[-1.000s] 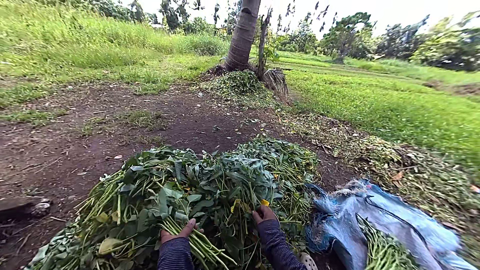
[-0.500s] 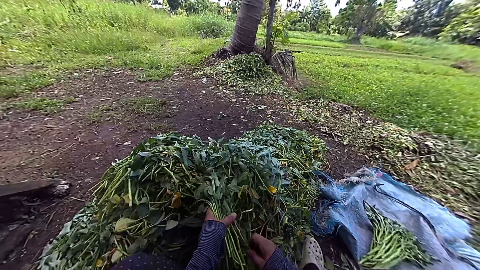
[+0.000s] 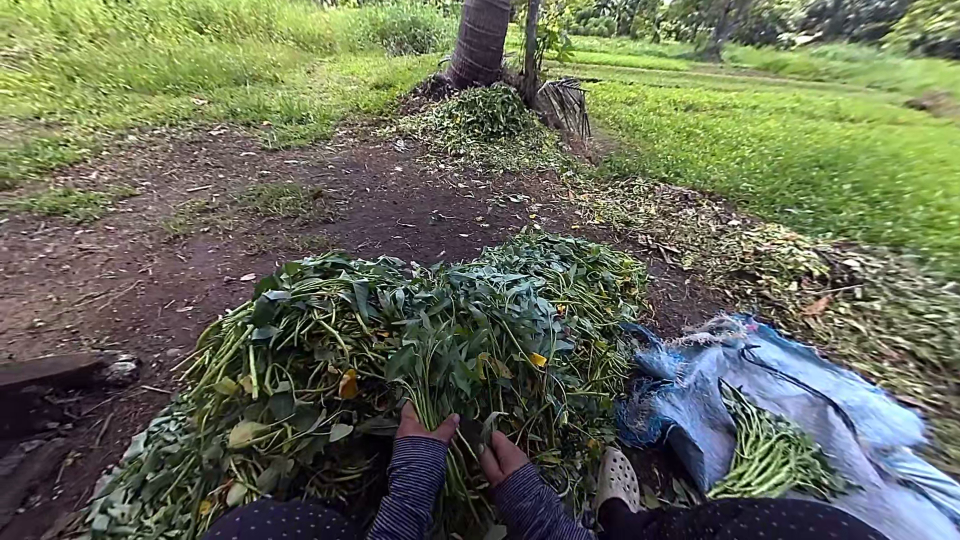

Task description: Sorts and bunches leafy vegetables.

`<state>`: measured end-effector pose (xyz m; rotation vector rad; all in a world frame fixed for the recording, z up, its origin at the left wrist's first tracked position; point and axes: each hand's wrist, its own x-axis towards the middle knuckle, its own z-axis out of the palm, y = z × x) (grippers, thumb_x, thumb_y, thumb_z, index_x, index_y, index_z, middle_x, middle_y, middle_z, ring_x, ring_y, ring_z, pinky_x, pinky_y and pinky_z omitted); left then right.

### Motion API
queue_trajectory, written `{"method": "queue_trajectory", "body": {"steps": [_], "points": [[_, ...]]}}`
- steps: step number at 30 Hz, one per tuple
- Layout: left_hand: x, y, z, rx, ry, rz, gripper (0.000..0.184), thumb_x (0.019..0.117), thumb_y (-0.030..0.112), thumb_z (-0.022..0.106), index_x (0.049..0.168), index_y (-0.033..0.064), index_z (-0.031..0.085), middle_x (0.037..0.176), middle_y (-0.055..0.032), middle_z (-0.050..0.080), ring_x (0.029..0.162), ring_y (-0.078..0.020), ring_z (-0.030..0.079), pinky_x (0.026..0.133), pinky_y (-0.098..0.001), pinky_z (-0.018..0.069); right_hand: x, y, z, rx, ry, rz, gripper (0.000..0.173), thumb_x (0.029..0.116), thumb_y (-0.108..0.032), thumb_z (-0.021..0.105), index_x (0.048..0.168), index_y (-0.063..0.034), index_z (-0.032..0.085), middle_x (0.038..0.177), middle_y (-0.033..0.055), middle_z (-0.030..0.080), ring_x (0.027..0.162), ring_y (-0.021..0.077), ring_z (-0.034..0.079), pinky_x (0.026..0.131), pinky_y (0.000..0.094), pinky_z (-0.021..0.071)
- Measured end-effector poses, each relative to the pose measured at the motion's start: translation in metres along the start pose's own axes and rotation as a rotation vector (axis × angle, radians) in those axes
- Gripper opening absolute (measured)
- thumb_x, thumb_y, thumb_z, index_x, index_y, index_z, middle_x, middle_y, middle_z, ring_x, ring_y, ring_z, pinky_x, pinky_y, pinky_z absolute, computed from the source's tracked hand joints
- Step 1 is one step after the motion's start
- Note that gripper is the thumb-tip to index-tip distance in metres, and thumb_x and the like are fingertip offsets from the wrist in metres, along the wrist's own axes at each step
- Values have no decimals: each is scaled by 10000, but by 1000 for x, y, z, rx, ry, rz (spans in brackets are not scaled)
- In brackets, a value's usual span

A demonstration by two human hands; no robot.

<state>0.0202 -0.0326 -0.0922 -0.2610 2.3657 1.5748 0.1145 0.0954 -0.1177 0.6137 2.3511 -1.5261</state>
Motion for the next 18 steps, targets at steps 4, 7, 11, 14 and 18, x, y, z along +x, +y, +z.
{"method": "queue_trajectory", "body": {"steps": [4,7,11,14,18], "points": [[20,3,-18,-35,187,21,941,789,73,878,1529,-55,311,1403,-274,555,1282,-313,581,1093,-437,459,-8,32,10,-478,-146,-119,378,1047,-242,535,1204,84,645,1139,297,698,1105,461,684,970,639,508],[25,7,-36,-59,238,18,938,795,69,877,1531,-48,307,1395,-266,560,1264,-293,588,1071,-420,471,-2,65,2,-667,-477,113,466,1054,-315,568,1330,59,609,1306,298,643,1291,456,583,1117,642,392],[23,12,-48,-84,261,20,923,785,55,883,1517,-37,329,1383,-262,566,1238,-282,603,1055,-412,484,4,80,-43,-654,-472,146,474,1042,-371,591,1332,-2,655,1358,272,623,1341,421,550,1167,605,364],[18,15,-48,-95,242,23,925,783,46,881,1519,-37,328,1379,-263,566,1240,-287,599,1056,-419,481,-16,8,-55,-270,-145,-34,406,1084,-199,490,1431,-3,566,1464,215,550,1357,329,542,1157,463,412],[14,15,-39,-158,196,14,912,775,6,873,1514,-38,340,1371,-276,563,1215,-301,609,1033,-437,499,-20,-9,-8,-124,-43,-418,273,1015,-133,606,1156,79,704,1109,238,724,1061,330,707,990,495,542]]}}
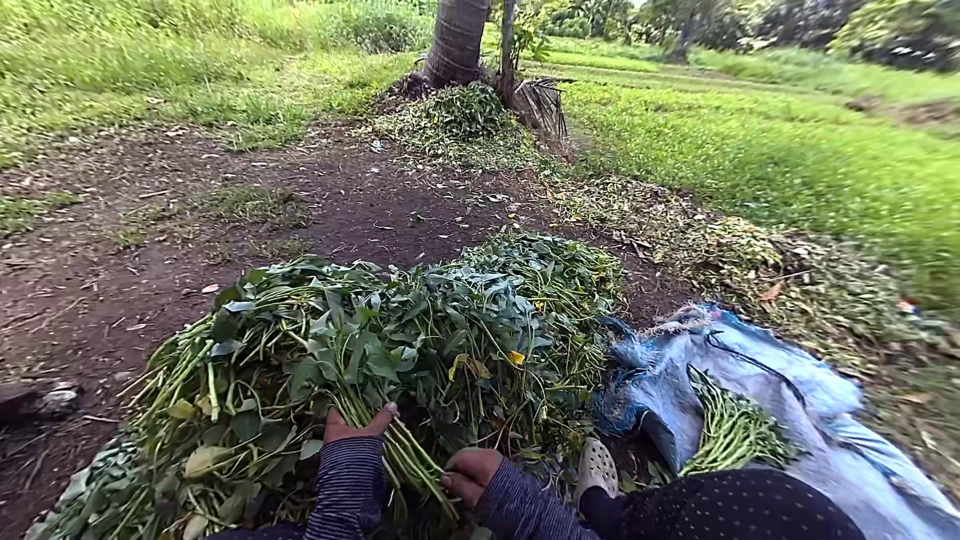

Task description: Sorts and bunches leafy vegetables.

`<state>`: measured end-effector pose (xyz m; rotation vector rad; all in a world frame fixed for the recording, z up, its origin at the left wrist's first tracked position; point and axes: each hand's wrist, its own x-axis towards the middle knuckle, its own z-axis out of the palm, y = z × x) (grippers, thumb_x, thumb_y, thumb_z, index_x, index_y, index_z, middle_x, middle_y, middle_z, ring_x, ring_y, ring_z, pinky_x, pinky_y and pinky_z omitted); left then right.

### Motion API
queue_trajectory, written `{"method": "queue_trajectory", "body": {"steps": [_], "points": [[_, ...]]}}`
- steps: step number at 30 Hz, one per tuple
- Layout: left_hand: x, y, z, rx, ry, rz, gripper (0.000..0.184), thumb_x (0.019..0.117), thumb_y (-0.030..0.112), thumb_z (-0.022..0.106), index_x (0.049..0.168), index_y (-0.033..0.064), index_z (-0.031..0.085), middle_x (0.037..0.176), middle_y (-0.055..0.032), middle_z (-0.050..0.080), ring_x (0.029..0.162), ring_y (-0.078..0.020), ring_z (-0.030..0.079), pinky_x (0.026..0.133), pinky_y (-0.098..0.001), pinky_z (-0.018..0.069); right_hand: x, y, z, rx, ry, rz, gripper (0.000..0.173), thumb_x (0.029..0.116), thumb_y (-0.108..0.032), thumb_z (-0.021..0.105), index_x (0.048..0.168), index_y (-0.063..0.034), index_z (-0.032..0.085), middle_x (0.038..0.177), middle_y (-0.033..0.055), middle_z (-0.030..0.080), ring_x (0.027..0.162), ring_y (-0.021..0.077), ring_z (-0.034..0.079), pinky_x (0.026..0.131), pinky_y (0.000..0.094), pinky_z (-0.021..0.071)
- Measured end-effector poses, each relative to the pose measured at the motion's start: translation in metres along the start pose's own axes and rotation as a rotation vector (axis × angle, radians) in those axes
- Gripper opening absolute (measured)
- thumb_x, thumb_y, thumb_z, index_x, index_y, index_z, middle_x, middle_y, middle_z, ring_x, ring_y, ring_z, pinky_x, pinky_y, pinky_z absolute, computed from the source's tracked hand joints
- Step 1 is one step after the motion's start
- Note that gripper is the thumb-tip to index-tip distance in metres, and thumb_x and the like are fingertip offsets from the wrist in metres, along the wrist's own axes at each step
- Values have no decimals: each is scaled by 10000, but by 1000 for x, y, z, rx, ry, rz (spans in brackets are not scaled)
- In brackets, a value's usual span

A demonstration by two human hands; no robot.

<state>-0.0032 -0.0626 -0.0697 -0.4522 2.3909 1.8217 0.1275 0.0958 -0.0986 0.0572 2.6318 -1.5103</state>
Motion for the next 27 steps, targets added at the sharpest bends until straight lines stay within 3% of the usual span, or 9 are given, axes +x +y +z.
{"method": "queue_trajectory", "body": {"steps": [3,7,10,13,15,17,21,24,27], "points": [[1,0,-4,-6,51,-8,884,797,20,859,1511,-44,341,1383,-286,551,1228,-315,597,1038,-448,487,-2,8,15,-74,-25,-127,317,1047,-172,561,990,108,698,933,246,715,924,366,719,888,543,563],[12,11,-25,44,198,-22,911,848,91,836,1555,-46,277,1506,-277,463,1388,-307,489,1149,-415,386,-4,39,-8,-254,-223,164,374,1068,-260,550,1131,89,670,1160,282,679,1152,418,656,1022,585,491],[13,14,-31,7,165,-17,902,849,72,829,1549,-46,273,1486,-275,476,1348,-294,518,1118,-413,420,6,95,-37,-122,68,387,438,928,-242,741,1271,18,661,1212,231,686,1154,374,657,1044,562,501],[15,4,-23,-110,70,-34,880,819,-4,826,1527,-23,303,1353,-239,580,1145,-242,645,966,-391,536,27,117,-83,27,300,630,389,1057,-211,542,1358,30,595,1263,239,672,1206,338,647,1090,493,468],[14,2,-16,-137,0,-60,841,821,-41,803,1509,-14,319,1257,-216,629,1021,-216,683,873,-374,567,42,131,-96,33,338,675,435,1067,-260,537,1410,5,576,1336,218,650,1283,321,610,1141,480,430],[13,0,-11,-79,-48,-76,832,827,-26,804,1509,-13,328,1269,-233,617,1032,-244,677,878,-401,566,55,135,-98,12,343,689,521,1019,-353,631,1392,7,586,1327,221,648,1286,341,595,1135,504,427],[12,0,-13,7,-93,-82,870,834,-8,798,1535,-33,284,1357,-284,556,1142,-300,634,974,-441,522,61,130,-106,15,433,626,448,1003,-282,644,1340,13,618,1353,240,610,1294,356,572,1123,504,435],[15,-4,-12,-160,-117,-84,847,851,-78,726,1525,-17,217,1082,-180,649,804,-177,706,715,-332,599,47,114,-106,86,582,398,402,961,-211,695,1263,51,651,1338,264,593,1169,339,645,1029,452,533],[11,-4,-5,-365,-205,-146,751,886,-134,635,1486,12,208,949,-144,713,668,-206,725,576,-342,619,30,88,-102,95,565,242,349,946,-162,688,1213,60,651,1264,246,626,1017,286,694,935,422,580]]}}
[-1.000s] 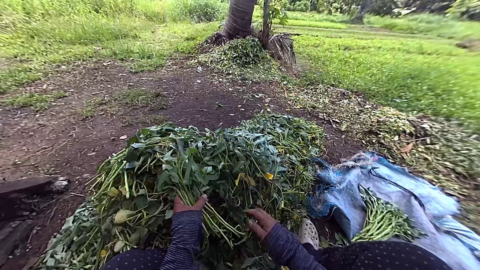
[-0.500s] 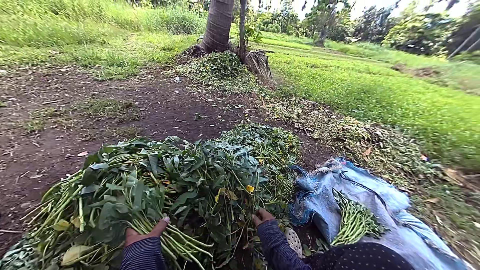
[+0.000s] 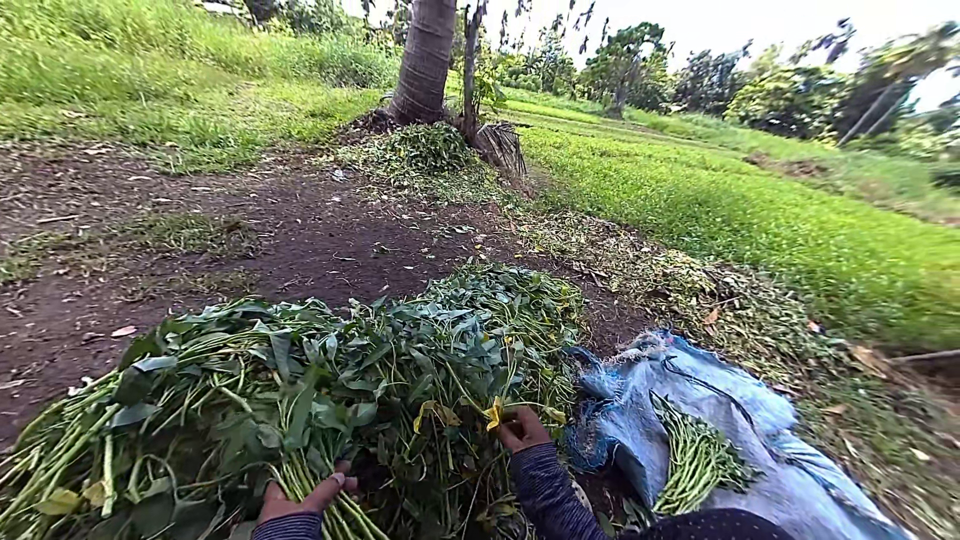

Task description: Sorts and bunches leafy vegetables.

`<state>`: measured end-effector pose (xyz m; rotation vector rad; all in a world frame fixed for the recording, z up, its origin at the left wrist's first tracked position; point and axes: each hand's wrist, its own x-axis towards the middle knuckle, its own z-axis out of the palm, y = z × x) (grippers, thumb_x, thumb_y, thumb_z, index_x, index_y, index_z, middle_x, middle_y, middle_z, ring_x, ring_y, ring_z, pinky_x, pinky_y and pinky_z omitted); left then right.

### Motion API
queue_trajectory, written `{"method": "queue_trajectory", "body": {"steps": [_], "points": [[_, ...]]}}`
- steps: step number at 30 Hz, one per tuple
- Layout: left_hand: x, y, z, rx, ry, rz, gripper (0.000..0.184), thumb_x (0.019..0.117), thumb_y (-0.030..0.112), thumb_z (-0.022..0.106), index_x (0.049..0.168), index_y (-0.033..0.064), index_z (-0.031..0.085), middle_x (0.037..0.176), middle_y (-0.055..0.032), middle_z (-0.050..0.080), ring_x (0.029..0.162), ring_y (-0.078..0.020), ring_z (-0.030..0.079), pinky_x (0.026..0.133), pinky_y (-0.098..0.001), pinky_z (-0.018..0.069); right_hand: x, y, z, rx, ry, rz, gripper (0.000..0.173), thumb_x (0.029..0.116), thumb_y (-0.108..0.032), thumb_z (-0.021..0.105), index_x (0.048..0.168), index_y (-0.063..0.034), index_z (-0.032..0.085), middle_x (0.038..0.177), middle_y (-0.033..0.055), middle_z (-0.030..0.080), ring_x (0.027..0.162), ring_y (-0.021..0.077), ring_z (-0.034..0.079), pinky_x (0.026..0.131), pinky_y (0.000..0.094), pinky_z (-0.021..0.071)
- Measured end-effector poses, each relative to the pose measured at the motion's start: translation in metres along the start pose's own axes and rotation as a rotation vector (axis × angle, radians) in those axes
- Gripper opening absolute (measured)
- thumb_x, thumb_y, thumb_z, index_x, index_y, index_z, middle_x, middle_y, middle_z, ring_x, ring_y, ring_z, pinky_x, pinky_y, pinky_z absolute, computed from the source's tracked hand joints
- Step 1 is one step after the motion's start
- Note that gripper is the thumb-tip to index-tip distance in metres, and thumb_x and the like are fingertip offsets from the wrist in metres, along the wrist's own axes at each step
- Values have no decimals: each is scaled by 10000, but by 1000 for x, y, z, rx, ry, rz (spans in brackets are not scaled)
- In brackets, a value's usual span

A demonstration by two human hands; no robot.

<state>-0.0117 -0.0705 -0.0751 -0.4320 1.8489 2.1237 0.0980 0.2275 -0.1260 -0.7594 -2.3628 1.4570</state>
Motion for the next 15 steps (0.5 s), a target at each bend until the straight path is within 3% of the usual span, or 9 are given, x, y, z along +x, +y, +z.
{"method": "queue_trajectory", "body": {"steps": [2,5,6,10,11,12,14,15], "points": [[-3,-3,6,-59,-56,-31,696,884,-143,605,1460,1,242,938,-156,729,660,-236,728,564,-368,619,-17,-18,5,6,1,-53,304,955,-127,679,1186,70,674,1215,242,658,943,264,702,899,414,587],[-15,1,19,-63,-79,-107,658,915,-135,590,1468,1,261,937,-164,688,649,-249,708,558,-393,616,-37,-20,32,-22,136,-352,199,879,-57,715,1024,79,722,986,202,725,835,234,714,804,376,609],[-18,2,23,-51,-78,-126,662,921,-138,597,1475,3,263,941,-170,685,643,-250,704,554,-394,614,-43,-22,36,-56,115,-407,188,888,-54,718,1023,77,721,980,200,726,848,256,723,809,394,613],[-21,-4,22,-17,-161,-176,663,904,-123,648,1452,-10,293,928,-176,686,664,-264,714,568,-406,626,-50,2,66,-81,170,-713,120,823,-84,729,860,29,711,825,152,725,717,222,722,688,324,620],[-22,-6,22,-1,-187,-199,670,902,-116,668,1449,-12,296,918,-179,683,668,-269,716,571,-408,626,-58,-8,63,-101,54,-659,130,842,-54,710,877,71,713,853,196,731,768,275,735,742,368,623],[-24,-9,22,19,-215,-220,674,898,-106,689,1441,-18,300,915,-186,683,676,-280,721,576,-414,630,-68,-25,53,-148,-154,-526,171,904,-26,668,966,129,707,957,260,725,906,347,731,863,425,597],[-27,-13,24,68,-276,-244,707,888,-84,721,1446,-11,294,945,-185,686,702,-282,724,593,-421,633,-72,-53,43,-267,-497,-335,247,988,-33,592,1125,161,663,1154,318,683,1149,410,665,1052,466,505],[-28,-15,25,97,-299,-243,721,876,-79,738,1441,-9,294,949,-180,691,705,-277,726,597,-417,634,-71,-58,43,-305,-597,-302,264,1007,-39,575,1163,161,647,1205,327,663,1206,425,635,1091,480,472]]}}
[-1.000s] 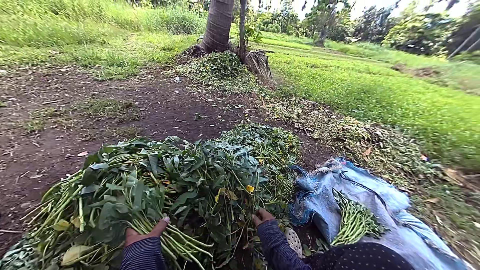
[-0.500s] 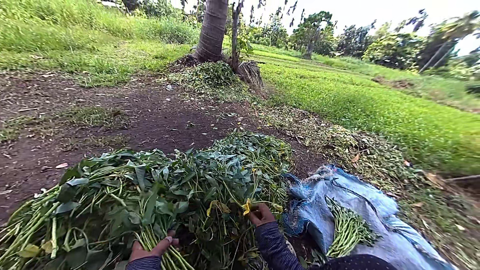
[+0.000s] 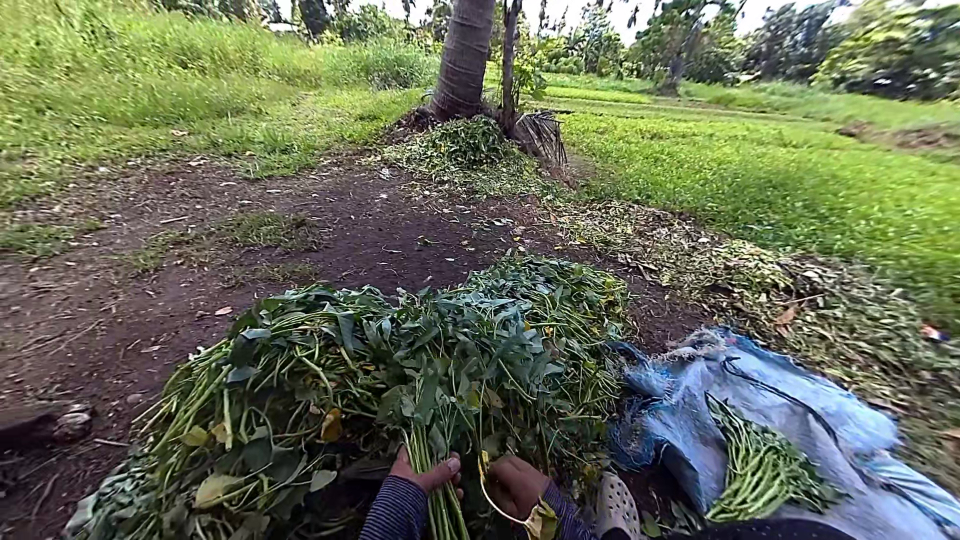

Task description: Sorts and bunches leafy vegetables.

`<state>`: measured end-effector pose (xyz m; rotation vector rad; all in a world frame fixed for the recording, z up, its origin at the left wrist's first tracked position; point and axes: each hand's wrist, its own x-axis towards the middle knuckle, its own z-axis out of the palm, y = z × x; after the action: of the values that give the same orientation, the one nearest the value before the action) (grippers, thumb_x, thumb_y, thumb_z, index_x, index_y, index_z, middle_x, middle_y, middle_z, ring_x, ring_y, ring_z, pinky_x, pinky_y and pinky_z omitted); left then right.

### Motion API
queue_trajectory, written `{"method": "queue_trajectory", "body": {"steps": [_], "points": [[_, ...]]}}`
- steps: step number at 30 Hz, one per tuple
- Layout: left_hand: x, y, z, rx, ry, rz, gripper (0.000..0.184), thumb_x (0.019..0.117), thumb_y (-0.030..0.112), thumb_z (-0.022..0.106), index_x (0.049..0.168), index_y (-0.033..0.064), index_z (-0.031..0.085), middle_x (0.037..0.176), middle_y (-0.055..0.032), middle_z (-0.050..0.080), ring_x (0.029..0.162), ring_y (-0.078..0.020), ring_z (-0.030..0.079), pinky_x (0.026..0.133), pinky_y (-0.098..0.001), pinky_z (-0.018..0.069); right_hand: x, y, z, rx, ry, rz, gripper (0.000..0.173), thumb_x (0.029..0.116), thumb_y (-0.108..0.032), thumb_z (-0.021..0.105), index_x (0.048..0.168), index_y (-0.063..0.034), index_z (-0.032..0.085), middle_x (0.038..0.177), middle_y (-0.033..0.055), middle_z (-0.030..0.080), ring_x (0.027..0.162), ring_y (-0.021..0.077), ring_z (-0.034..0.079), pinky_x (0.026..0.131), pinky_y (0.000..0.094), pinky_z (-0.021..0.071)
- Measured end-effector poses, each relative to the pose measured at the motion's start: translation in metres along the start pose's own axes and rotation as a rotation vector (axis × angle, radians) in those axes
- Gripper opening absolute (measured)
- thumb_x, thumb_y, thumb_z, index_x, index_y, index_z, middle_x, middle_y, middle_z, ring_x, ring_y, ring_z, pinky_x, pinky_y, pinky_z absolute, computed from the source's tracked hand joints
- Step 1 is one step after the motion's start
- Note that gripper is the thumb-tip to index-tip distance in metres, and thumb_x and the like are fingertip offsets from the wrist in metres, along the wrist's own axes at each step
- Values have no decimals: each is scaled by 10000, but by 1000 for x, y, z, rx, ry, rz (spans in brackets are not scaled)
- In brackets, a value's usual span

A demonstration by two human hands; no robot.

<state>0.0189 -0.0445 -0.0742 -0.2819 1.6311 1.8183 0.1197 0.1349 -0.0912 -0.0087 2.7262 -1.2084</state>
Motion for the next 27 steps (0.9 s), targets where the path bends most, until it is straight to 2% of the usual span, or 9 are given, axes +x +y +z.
{"method": "queue_trajectory", "body": {"steps": [6,10,11,13,15,17,21,24,27], "points": [[3,-12,4,313,-3,106,898,746,-27,878,1459,-31,331,999,-190,696,763,-233,736,703,-371,638,-3,21,26,-25,42,-151,199,955,-65,650,1069,91,694,1121,324,666,1091,474,661,973,587,526],[2,-15,6,404,18,142,914,723,10,905,1463,-33,369,1130,-201,675,905,-211,721,839,-361,606,-10,3,33,272,82,93,505,895,-139,768,1315,94,614,1285,321,606,1171,397,624,1028,479,511],[1,-14,7,404,18,136,904,723,14,906,1453,-31,376,1112,-192,680,899,-200,719,842,-352,603,-11,1,41,364,135,119,560,848,-177,795,1304,96,617,1280,313,608,1165,383,627,1013,473,523],[1,-12,7,405,22,123,896,715,21,918,1438,-35,390,1091,-192,687,898,-204,724,842,-359,606,-7,-12,41,487,117,243,445,937,-180,721,1262,109,625,1261,290,632,1173,355,630,1036,470,502],[4,-8,5,430,14,106,931,731,50,915,1480,-38,371,1225,-222,646,1060,-232,678,964,-385,548,1,-27,32,620,17,416,385,1101,-194,457,1278,113,608,1260,256,650,1185,303,620,1062,457,458],[4,-7,4,405,25,80,907,755,42,901,1482,-31,363,1143,-219,678,961,-242,720,881,-394,597,5,-39,26,831,-41,595,488,1138,-217,238,1310,93,574,1224,199,657,1101,243,634,998,432,491],[2,-1,3,124,85,53,750,848,-66,782,1435,-13,318,819,-195,703,633,-272,733,571,-378,637,6,-51,16,995,-115,740,441,1121,-177,176,1126,30,565,833,71,619,633,151,584,613,317,516],[3,9,-6,132,98,63,790,861,-44,780,1468,-6,277,879,-196,701,658,-270,738,588,-385,643,3,-20,27,1184,-191,631,407,1095,-242,180,1203,-64,530,885,53,663,607,154,614,544,306,518],[-3,13,-5,151,88,60,767,854,-50,785,1457,-7,313,902,-197,696,672,-266,731,594,-383,637,-1,-13,32,1207,-189,516,353,1064,-293,333,1242,-80,551,864,43,674,603,128,626,524,277,530]]}}
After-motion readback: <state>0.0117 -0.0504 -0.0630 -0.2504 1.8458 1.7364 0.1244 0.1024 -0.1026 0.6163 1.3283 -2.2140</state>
